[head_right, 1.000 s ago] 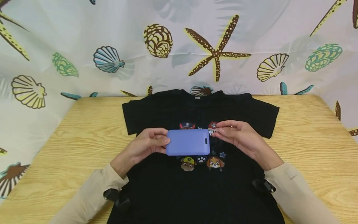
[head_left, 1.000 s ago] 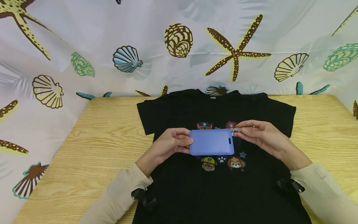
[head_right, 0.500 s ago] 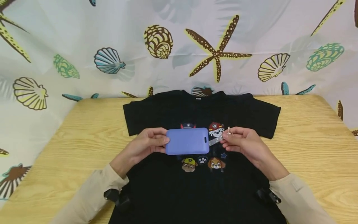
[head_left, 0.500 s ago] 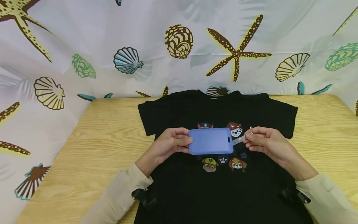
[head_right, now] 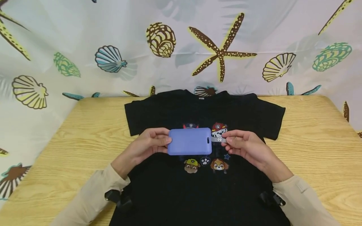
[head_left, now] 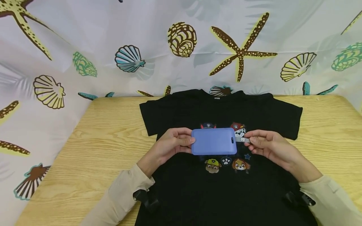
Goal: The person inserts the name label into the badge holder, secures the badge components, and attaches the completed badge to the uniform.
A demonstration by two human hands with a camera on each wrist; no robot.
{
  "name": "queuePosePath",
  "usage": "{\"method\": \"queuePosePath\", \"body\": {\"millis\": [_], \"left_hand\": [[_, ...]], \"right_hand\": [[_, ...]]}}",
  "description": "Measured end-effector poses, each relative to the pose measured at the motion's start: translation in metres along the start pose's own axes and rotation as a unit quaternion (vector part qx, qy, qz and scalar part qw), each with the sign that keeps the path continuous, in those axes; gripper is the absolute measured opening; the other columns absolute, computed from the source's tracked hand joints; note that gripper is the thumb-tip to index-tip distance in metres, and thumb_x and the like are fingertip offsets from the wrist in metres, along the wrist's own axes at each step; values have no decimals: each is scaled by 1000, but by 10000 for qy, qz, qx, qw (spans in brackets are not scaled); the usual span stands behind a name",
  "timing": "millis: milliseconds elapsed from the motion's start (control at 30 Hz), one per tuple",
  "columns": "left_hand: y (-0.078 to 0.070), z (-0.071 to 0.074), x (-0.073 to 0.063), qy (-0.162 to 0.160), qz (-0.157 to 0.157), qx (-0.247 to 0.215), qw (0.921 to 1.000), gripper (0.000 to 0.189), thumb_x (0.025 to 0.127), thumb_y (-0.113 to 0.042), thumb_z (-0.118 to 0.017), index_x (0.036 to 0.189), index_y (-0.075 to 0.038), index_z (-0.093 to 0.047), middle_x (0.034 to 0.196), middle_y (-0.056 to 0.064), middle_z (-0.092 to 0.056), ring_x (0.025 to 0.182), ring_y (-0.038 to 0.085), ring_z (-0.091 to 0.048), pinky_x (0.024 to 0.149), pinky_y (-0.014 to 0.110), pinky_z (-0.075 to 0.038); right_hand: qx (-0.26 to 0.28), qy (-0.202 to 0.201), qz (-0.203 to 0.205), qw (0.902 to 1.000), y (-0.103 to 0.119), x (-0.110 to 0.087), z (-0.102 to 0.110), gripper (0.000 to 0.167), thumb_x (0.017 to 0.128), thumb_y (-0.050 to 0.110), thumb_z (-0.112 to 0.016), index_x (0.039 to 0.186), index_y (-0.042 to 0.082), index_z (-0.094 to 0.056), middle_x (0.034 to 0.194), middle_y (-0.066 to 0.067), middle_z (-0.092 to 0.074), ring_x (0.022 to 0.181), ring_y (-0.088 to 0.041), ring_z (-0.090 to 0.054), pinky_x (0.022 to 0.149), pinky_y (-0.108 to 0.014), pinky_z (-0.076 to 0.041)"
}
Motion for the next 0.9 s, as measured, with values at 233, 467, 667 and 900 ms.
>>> {"method": "queuePosePath", "body": {"millis": [233,467,667,900], "left_hand": [[-1,0,-1,5,-24,-34,10000,16,91,6,-55,106,5,-61,84,5,-68,74,14,-67,72,31,-57],[-2,2,-1,-40,-7,-47,10000,16,91,6,-54,106,5,-60,84,5,-67,73,14,-66,71,30,-57],[-1,2,-1,-32,30,-71,10000,15,91,7,-54,104,2,-61,83,5,-67,72,13,-66,70,29,-57],[6,-4,0,231,179,-82,9995,15,91,4,-56,101,-2,-64,86,6,-67,75,15,-66,73,31,-57]], "right_hand": [[-204,283,4,9994,0,-1,-4,20,99,1,-50,106,6,-68,97,-6,-69,80,-11,-61,72,-21,-53],[-165,385,73,9991,3,-2,-3,23,98,-1,-50,105,7,-70,96,-6,-70,79,-10,-62,71,-20,-54],[-89,526,102,9985,1,-1,-2,25,99,-2,-48,105,7,-69,97,-7,-69,80,-10,-62,72,-20,-53],[-48,526,51,9986,1,-3,-9,23,99,-1,-48,106,7,-69,97,-5,-69,80,-9,-61,72,-20,-53]]}}
Point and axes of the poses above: each hand's wrist, its own x-axis towards the middle knuckle, its own z-axis out of the back of the hand, y = z × x, the point moved 7 cm from there along x, towards the middle knuckle
